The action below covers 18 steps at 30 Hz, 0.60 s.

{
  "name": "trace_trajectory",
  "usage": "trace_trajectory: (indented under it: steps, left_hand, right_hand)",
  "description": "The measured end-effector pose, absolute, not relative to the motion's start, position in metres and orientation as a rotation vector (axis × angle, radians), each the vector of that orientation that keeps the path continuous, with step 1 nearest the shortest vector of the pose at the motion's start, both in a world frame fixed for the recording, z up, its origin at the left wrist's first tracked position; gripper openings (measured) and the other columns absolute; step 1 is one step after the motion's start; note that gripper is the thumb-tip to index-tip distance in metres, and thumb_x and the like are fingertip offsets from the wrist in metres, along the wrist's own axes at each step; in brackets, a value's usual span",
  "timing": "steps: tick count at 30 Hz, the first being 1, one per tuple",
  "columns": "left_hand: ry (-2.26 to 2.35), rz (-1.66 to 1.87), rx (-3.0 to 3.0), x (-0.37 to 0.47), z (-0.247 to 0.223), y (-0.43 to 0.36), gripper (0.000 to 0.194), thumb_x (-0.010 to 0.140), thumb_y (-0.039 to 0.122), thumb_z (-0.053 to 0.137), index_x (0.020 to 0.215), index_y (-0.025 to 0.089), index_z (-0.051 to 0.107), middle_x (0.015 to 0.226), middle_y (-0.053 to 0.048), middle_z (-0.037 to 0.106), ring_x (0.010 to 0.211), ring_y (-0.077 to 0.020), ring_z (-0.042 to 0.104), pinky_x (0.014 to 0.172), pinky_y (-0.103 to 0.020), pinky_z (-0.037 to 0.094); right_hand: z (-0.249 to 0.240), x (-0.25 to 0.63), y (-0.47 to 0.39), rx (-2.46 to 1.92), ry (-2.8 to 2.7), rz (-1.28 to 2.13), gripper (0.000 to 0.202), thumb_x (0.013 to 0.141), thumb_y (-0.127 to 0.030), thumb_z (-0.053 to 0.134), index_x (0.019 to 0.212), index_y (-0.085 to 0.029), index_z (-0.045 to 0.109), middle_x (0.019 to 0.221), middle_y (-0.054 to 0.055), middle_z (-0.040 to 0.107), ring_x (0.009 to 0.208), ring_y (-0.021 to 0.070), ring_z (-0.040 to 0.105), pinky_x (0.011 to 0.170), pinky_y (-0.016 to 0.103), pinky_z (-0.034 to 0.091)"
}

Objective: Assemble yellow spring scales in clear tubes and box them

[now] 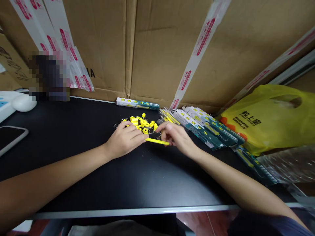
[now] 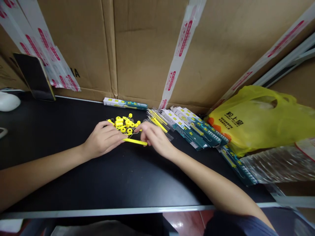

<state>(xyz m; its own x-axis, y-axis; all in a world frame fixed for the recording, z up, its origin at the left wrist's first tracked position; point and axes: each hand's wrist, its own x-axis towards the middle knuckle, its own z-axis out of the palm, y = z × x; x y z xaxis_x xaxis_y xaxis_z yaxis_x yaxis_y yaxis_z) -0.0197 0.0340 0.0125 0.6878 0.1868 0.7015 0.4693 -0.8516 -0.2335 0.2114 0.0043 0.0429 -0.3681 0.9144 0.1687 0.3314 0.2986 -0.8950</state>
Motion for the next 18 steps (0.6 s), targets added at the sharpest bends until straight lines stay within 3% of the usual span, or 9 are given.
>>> trace_trajectory:
  steps: [3,8,12,18]
  left_hand:
    - [-0.541,-0.987,-2.519,-0.021,0.012,0.036,0.012,0.092,0.023,0.052,0.095,0.020,0.063,0.079,0.001,0.072,0.074,-0.0142,0.060,0.079,-0.033,0.038]
    - [-0.551,-1.051,-2.524,-0.022,0.011,0.037,0.011,0.090,0.022,0.054,0.095,0.020,0.063,0.078,0.002,0.071,0.071,-0.0141,0.059,0.077,-0.033,0.037]
    - [-0.490,-1.025,-2.484,-0.020,0.013,0.032,0.009,0.087,0.023,0.056,0.093,0.020,0.062,0.074,0.003,0.070,0.068,-0.0141,0.059,0.074,-0.034,0.037]
    - [-0.312,-0.892,-2.426,-0.012,0.014,0.013,0.010,0.092,0.020,0.049,0.093,0.019,0.059,0.061,0.005,0.061,0.056,-0.0115,0.055,0.055,-0.028,0.037]
  right_hand:
    - [0.038,0.215,0.012,-1.148,-1.663,1.014,0.045,0.095,-0.054,0.028,0.081,-0.021,0.053,0.049,-0.005,0.045,0.041,0.0100,0.036,0.043,0.022,0.031]
    - [0.030,0.208,0.003,-1.102,-1.943,0.740,0.043,0.095,-0.045,0.037,0.061,-0.020,0.045,0.056,-0.003,0.042,0.050,0.0104,0.039,0.050,0.024,0.032]
    - [0.022,0.200,-0.013,-0.969,-2.224,0.438,0.035,0.096,-0.032,0.041,0.063,-0.021,0.036,0.057,-0.004,0.035,0.050,0.0091,0.033,0.051,0.025,0.027]
    - [0.013,0.197,-0.021,-0.858,-2.319,0.425,0.034,0.098,-0.027,0.035,0.065,-0.021,0.031,0.058,-0.004,0.035,0.050,0.0094,0.033,0.052,0.024,0.028]
